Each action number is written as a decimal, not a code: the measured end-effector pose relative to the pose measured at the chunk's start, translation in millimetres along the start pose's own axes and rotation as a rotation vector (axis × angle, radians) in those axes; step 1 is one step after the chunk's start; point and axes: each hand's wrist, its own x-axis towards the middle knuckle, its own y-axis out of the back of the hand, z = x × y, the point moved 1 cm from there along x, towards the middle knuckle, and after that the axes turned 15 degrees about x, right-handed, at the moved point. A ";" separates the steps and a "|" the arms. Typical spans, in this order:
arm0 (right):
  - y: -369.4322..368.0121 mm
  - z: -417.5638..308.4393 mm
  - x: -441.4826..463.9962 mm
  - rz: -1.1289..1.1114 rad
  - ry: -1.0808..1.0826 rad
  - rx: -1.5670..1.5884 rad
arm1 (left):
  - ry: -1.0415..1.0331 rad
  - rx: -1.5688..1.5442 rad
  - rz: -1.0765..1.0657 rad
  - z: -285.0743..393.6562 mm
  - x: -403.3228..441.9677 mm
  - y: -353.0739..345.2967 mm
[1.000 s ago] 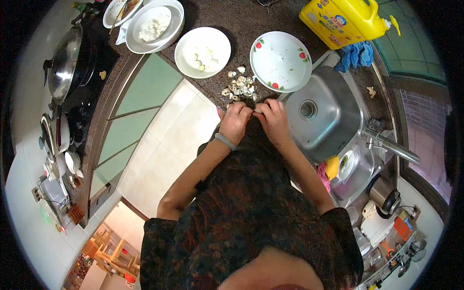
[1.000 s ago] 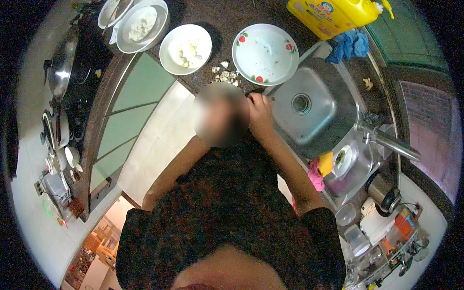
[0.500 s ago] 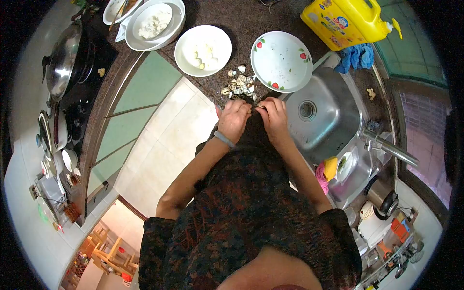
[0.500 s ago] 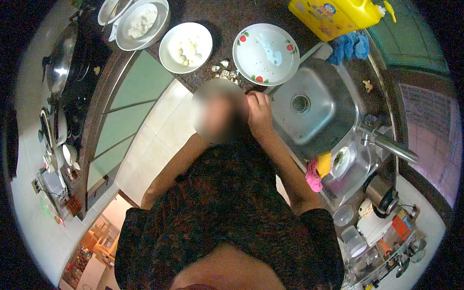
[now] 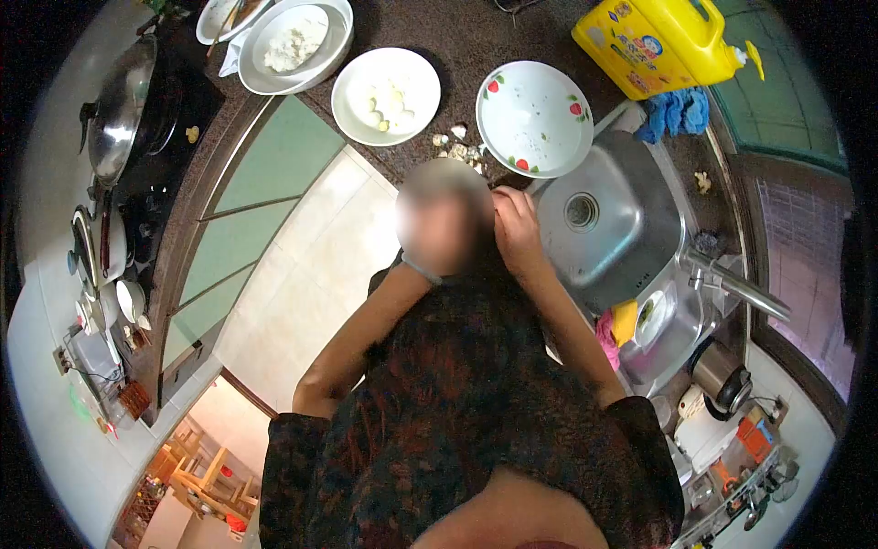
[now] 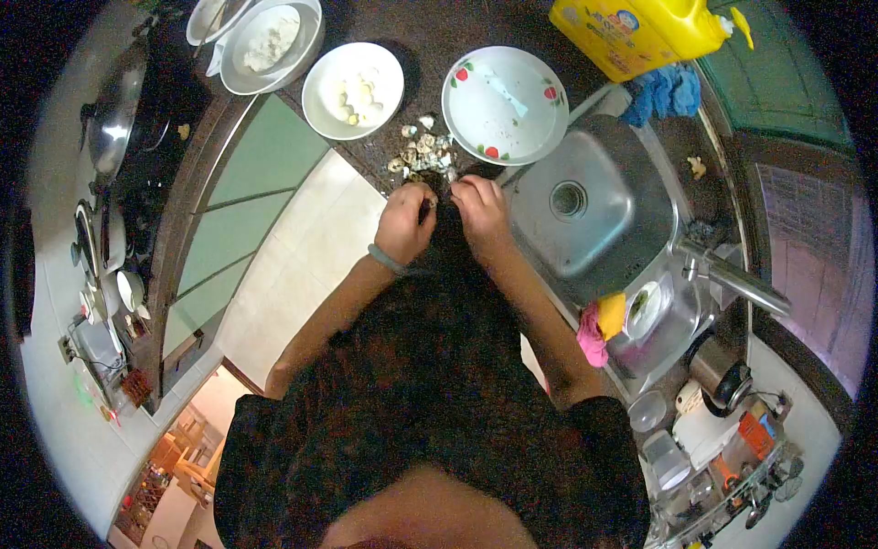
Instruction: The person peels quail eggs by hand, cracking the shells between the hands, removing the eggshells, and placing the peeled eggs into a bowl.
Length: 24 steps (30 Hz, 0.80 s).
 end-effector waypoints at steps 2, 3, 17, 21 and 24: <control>2.2 -15.3 1.9 0.091 0.025 0.081 | 0.015 -0.030 0.032 5.0 -7.5 9.0; 0.2 -7.7 2.7 0.094 0.029 0.076 | 0.036 -0.075 0.044 1.0 -4.3 8.3; -2.5 -28.4 34.7 0.013 -0.038 0.088 | 0.561 -1.231 -0.191 -3.7 24.6 63.4; 13.7 -59.9 46.3 0.003 -0.375 0.553 | 0.561 -1.049 -0.145 4.9 25.7 71.1; 14.2 -73.5 48.5 -0.037 -0.530 0.761 | 0.418 -0.841 -0.031 19.0 32.4 80.0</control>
